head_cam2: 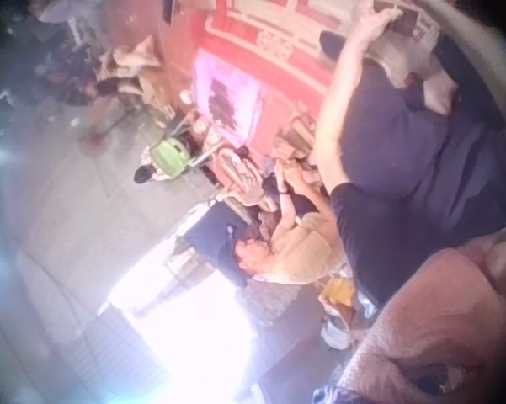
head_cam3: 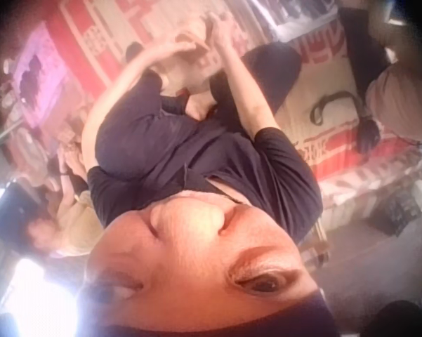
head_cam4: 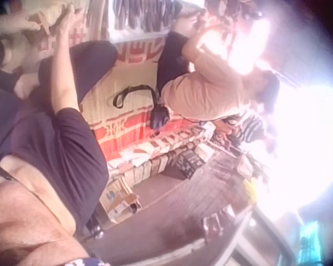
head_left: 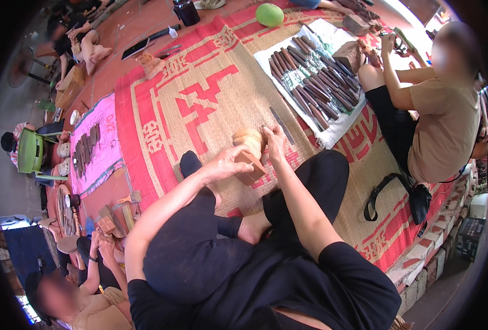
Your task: The person sits on a mat and carves a small wooden block using a knife. They hold the block in their left hand and carefully shape it with the knife in their right hand, rotating the piece to work on different sides.
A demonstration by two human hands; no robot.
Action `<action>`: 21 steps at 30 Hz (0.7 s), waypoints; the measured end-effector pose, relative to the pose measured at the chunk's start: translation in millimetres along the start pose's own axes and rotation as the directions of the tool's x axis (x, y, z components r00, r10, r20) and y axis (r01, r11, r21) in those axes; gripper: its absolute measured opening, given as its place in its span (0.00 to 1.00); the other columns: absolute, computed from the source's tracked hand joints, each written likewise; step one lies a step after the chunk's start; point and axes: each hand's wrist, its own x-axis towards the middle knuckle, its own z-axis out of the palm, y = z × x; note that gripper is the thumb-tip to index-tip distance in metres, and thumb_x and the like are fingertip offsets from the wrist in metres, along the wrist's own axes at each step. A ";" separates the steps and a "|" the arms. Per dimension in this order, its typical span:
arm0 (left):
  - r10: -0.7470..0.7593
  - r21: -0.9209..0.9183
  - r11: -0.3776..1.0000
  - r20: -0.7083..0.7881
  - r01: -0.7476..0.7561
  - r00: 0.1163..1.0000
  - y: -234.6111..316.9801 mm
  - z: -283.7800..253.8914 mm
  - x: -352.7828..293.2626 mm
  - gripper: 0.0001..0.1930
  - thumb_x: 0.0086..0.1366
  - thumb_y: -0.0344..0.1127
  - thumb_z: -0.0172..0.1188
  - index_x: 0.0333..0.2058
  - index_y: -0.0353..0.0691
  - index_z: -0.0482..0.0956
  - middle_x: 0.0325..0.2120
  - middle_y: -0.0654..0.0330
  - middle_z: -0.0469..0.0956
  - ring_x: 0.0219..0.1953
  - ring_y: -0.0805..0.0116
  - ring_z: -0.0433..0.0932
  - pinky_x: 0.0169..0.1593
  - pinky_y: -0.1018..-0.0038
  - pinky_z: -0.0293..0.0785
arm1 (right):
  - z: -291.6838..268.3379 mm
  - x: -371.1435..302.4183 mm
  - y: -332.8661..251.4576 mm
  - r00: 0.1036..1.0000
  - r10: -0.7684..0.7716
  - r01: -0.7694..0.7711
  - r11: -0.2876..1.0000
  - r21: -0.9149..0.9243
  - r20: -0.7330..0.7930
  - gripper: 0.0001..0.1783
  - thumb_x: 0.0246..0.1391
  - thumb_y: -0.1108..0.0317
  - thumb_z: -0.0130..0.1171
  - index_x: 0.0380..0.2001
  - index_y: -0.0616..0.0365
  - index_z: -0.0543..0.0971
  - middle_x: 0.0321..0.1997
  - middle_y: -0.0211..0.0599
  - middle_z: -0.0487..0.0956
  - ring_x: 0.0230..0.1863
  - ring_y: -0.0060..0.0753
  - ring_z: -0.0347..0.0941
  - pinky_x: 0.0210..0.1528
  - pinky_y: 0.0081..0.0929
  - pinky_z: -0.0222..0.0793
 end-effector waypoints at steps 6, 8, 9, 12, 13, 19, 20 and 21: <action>-0.271 0.006 0.963 -0.016 0.271 0.962 25.0 0.8 0.6 0.18 0.55 0.36 0.66 0.45 0.44 0.74 0.33 0.64 0.76 0.38 0.76 0.73 0.43 0.77 0.70 | 1.0 -2.3 24.6 0.998 -0.062 0.059 0.992 -0.115 -0.025 0.08 0.51 0.69 0.59 0.25 0.60 0.71 0.25 0.31 0.74 0.31 0.24 0.71 0.34 0.25 0.67; -0.219 0.021 0.976 0.009 0.219 0.976 18.4 1.2 -0.7 0.18 0.55 0.36 0.66 0.45 0.44 0.74 0.33 0.65 0.76 0.37 0.76 0.73 0.42 0.78 0.70 | -3.4 11.8 15.8 0.992 -0.041 -0.005 0.928 -0.371 -0.116 0.08 0.50 0.69 0.59 0.24 0.60 0.71 0.25 0.32 0.74 0.32 0.27 0.73 0.34 0.27 0.68; -0.142 0.047 0.989 0.017 0.141 0.990 9.7 1.4 -0.8 0.18 0.55 0.36 0.65 0.45 0.44 0.74 0.32 0.66 0.76 0.36 0.77 0.73 0.41 0.78 0.69 | -6.2 20.5 16.2 0.988 -0.061 -0.009 0.893 -0.450 -0.142 0.08 0.50 0.70 0.59 0.24 0.59 0.70 0.24 0.31 0.74 0.33 0.27 0.75 0.33 0.28 0.68; -0.099 0.028 0.995 0.001 0.099 0.995 6.2 0.9 -0.1 0.17 0.57 0.37 0.65 0.45 0.45 0.74 0.30 0.67 0.74 0.32 0.79 0.71 0.35 0.80 0.68 | -11.0 15.4 19.2 0.998 0.050 -0.049 0.998 0.050 -0.030 0.09 0.50 0.70 0.59 0.24 0.58 0.70 0.24 0.30 0.73 0.29 0.22 0.70 0.31 0.24 0.66; -0.116 0.006 0.993 -0.011 0.116 0.993 9.5 0.3 0.4 0.17 0.57 0.38 0.65 0.44 0.45 0.74 0.29 0.68 0.74 0.30 0.80 0.70 0.32 0.81 0.67 | -7.0 11.4 21.9 0.999 -0.030 0.030 0.998 0.054 -0.013 0.09 0.51 0.70 0.59 0.24 0.58 0.70 0.24 0.30 0.73 0.28 0.20 0.68 0.31 0.22 0.66; -0.205 -0.031 0.978 -0.010 0.205 0.979 12.5 0.1 0.6 0.16 0.57 0.38 0.65 0.44 0.45 0.74 0.30 0.68 0.74 0.31 0.80 0.70 0.33 0.82 0.67 | 6.0 -3.3 24.1 0.992 -0.127 0.123 0.980 -0.155 -0.018 0.10 0.51 0.66 0.59 0.24 0.60 0.71 0.24 0.35 0.74 0.28 0.29 0.69 0.34 0.29 0.66; -0.211 -0.041 0.977 -0.007 0.211 0.977 15.9 0.7 1.9 0.17 0.57 0.37 0.65 0.44 0.45 0.74 0.29 0.69 0.73 0.30 0.81 0.70 0.33 0.82 0.66 | 2.2 4.1 18.7 0.989 -0.144 0.127 0.947 -0.296 -0.036 0.11 0.51 0.65 0.59 0.25 0.60 0.71 0.24 0.38 0.75 0.28 0.32 0.70 0.34 0.31 0.67; -0.218 -0.052 0.975 -0.004 0.217 0.976 18.0 1.4 3.2 0.17 0.57 0.37 0.65 0.44 0.45 0.74 0.28 0.69 0.73 0.29 0.82 0.69 0.32 0.81 0.66 | -2.6 12.5 21.1 0.993 -0.102 0.079 0.940 -0.332 -0.052 0.12 0.50 0.64 0.59 0.25 0.61 0.71 0.25 0.39 0.75 0.28 0.34 0.70 0.35 0.32 0.67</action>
